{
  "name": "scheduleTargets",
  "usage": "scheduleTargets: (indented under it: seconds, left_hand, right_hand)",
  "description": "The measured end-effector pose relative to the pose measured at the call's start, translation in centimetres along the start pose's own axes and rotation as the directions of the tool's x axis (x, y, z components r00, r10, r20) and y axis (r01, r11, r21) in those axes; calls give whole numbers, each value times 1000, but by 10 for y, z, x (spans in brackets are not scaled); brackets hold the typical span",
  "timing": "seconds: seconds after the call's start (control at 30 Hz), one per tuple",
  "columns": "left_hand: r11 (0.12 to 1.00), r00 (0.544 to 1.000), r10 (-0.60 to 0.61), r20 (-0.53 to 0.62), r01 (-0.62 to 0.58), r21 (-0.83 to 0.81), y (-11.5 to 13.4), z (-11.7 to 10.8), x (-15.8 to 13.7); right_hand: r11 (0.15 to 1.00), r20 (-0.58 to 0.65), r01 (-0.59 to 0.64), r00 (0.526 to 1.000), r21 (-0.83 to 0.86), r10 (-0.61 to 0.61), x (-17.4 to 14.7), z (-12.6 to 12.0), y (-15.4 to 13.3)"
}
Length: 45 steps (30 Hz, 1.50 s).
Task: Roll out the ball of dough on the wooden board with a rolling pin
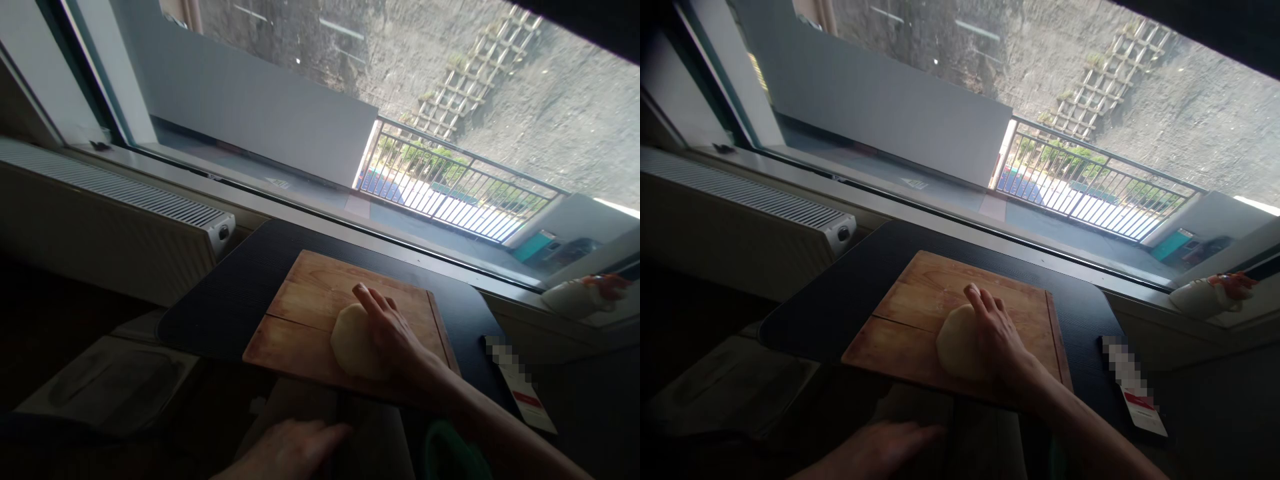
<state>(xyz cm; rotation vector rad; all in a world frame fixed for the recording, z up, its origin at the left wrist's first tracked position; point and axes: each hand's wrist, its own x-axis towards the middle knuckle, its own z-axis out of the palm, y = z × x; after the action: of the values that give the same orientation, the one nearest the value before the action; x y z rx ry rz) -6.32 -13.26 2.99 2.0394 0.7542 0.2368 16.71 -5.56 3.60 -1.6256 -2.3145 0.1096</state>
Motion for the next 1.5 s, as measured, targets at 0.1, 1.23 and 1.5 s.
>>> scheduleTargets:
  seconds: [0.1,1.23,1.5]
  left_hand:
    - [1000,999,8,-41,-7,6,6,-10,2]
    - [729,849,204,-488,200,654,-26,-76,189]
    - [640,915,156,-371,193,744,-31,-59,111]
  right_hand:
    - [999,-19,33,999,23,-33,46,5,-3]
    - [954,-36,-224,975,-201,221,-35,-10,50]
    - [988,-71,-113,992,-110,106,-78,-11,23]
